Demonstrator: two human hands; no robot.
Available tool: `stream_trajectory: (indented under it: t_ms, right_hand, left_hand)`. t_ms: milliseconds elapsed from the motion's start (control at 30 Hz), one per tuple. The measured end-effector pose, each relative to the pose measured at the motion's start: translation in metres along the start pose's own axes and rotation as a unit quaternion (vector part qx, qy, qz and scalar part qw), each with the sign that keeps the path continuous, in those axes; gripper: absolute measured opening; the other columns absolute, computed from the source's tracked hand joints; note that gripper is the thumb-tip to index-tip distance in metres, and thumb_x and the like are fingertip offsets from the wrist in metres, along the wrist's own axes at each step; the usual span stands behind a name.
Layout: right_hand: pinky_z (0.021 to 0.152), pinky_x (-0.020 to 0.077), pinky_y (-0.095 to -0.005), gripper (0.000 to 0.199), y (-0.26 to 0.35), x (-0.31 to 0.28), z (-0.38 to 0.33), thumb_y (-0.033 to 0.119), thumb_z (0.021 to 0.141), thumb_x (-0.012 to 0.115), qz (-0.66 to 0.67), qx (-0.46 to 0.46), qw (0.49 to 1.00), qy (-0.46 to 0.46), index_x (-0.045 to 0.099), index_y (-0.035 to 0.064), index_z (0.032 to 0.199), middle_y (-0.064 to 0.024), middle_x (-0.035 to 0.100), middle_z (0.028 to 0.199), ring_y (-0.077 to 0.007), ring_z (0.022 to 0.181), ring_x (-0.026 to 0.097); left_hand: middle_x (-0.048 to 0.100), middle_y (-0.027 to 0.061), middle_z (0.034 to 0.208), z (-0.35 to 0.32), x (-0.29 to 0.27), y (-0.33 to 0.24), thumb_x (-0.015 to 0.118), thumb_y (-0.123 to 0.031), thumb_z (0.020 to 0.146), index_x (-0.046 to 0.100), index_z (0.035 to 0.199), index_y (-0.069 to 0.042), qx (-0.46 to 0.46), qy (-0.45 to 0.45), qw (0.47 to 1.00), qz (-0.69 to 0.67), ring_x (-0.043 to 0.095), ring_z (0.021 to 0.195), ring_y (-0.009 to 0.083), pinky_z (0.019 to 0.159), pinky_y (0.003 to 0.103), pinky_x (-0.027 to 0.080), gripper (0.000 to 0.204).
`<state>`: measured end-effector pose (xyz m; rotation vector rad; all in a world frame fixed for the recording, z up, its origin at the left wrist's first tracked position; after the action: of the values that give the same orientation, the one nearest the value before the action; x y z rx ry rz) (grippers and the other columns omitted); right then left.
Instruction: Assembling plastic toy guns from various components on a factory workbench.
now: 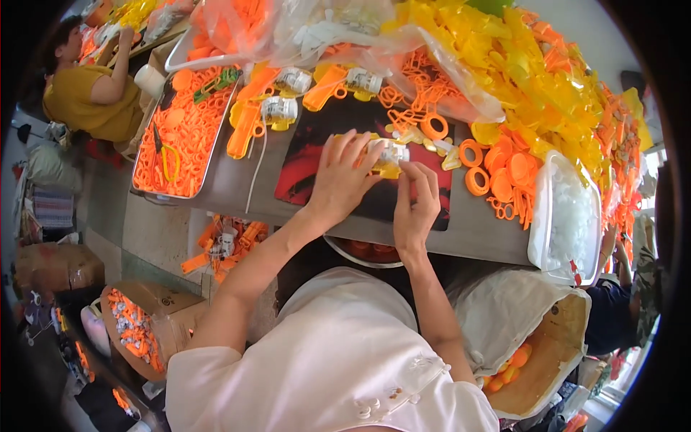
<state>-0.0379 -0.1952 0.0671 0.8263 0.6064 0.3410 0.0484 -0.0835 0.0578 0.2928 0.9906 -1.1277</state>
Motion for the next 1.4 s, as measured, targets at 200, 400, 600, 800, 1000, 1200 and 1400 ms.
stream_trajectory:
  t_ms: [200, 400, 600, 800, 1000, 1200, 1400]
  right_hand:
    - [0.081, 0.0478, -0.04, 0.022, 0.006, 0.023, 0.024, -0.006, 0.078, 0.066, 0.008, -0.087, 0.996, 0.008, 0.069, 0.0063, 0.095, -0.0108, 0.066, 0.094, -0.03, 0.091, 0.062]
    - [0.086, 0.0418, -0.037, 0.021, 0.017, 0.008, 0.094, -0.001, 0.08, 0.066, -0.007, -0.168, 0.985, -0.04, 0.067, 0.0081, 0.099, -0.0084, 0.066, 0.098, -0.0281, 0.095, 0.061]
    - [0.079, 0.049, -0.0372, 0.022, -0.059, -0.094, 0.176, -0.006, 0.083, 0.058, -0.052, -0.085, 0.966, -0.237, 0.067, 0.005, 0.101, -0.0121, 0.065, 0.096, -0.0267, 0.089, 0.061]
    - [0.089, 0.0442, -0.0366, 0.038, -0.198, -0.207, 0.204, 0.002, 0.08, 0.06, -0.057, 0.142, 0.889, -0.431, 0.048, -0.006, 0.115, -0.0188, 0.048, 0.118, -0.0282, 0.104, 0.051]
    - [0.092, 0.0469, -0.0423, 0.051, -0.264, -0.214, 0.26, 0.019, 0.078, 0.069, -0.11, 0.297, 0.936, -0.156, 0.056, -0.0065, 0.12, -0.0239, 0.058, 0.121, -0.0312, 0.106, 0.06]
    - [0.092, 0.0494, -0.0455, 0.046, -0.248, -0.212, 0.306, 0.028, 0.083, 0.065, -0.268, 0.218, 0.937, -0.058, 0.064, -0.0074, 0.112, -0.0302, 0.064, 0.111, -0.0418, 0.109, 0.061]
    - [0.085, 0.0516, -0.0464, 0.035, -0.198, -0.214, 0.398, 0.025, 0.085, 0.061, -0.25, 0.124, 0.953, -0.117, 0.067, -0.0047, 0.103, -0.0289, 0.067, 0.099, -0.0422, 0.098, 0.066]
  left_hand:
    - [0.049, 0.0132, 0.137, 0.005, 0.008, 0.067, 0.064, -0.018, 0.086, 0.054, 0.131, -0.003, 0.053, 0.043, 0.99, 0.12, 0.039, 0.133, 0.0349, 0.111, 0.046, 0.033, 0.049]
    - [0.048, 0.0145, 0.14, 0.05, 0.011, 0.089, 0.056, -0.015, 0.092, 0.051, 0.137, -0.005, 0.083, 0.061, 0.993, 0.052, 0.038, 0.133, 0.0344, 0.112, 0.045, 0.031, 0.047]
    - [0.052, 0.0135, 0.129, 0.044, 0.003, 0.031, 0.067, -0.008, 0.084, 0.059, 0.125, -0.005, 0.086, -0.024, 0.996, -0.002, 0.045, 0.125, 0.0351, 0.106, 0.047, 0.036, 0.041]
    - [0.056, 0.0129, 0.12, 0.039, 0.046, -0.011, 0.068, -0.007, 0.082, 0.064, 0.113, -0.003, 0.193, 0.078, 0.976, -0.064, 0.049, 0.119, 0.0322, 0.102, 0.045, 0.038, 0.032]
    - [0.056, 0.0116, 0.119, 0.043, 0.043, -0.003, 0.071, -0.012, 0.079, 0.064, 0.113, -0.002, 0.156, 0.08, 0.983, -0.059, 0.046, 0.123, 0.0324, 0.104, 0.046, 0.037, 0.036]
    - [0.057, 0.0116, 0.118, 0.043, 0.047, 0.001, 0.07, -0.011, 0.077, 0.064, 0.111, -0.003, 0.14, 0.097, 0.984, -0.057, 0.047, 0.122, 0.0326, 0.105, 0.047, 0.036, 0.035]
    - [0.057, 0.0107, 0.116, 0.042, 0.048, 0.002, 0.069, -0.009, 0.075, 0.063, 0.108, -0.005, 0.134, 0.11, 0.984, -0.046, 0.048, 0.12, 0.0319, 0.105, 0.047, 0.036, 0.034]
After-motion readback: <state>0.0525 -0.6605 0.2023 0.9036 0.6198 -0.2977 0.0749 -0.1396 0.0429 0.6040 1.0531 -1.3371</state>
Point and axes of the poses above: each hand's wrist, its own z-axis towards the middle knuckle, its own x-axis out of the palm, y = z × x, the point moved 9 cm from there along z, towards the middle knuckle
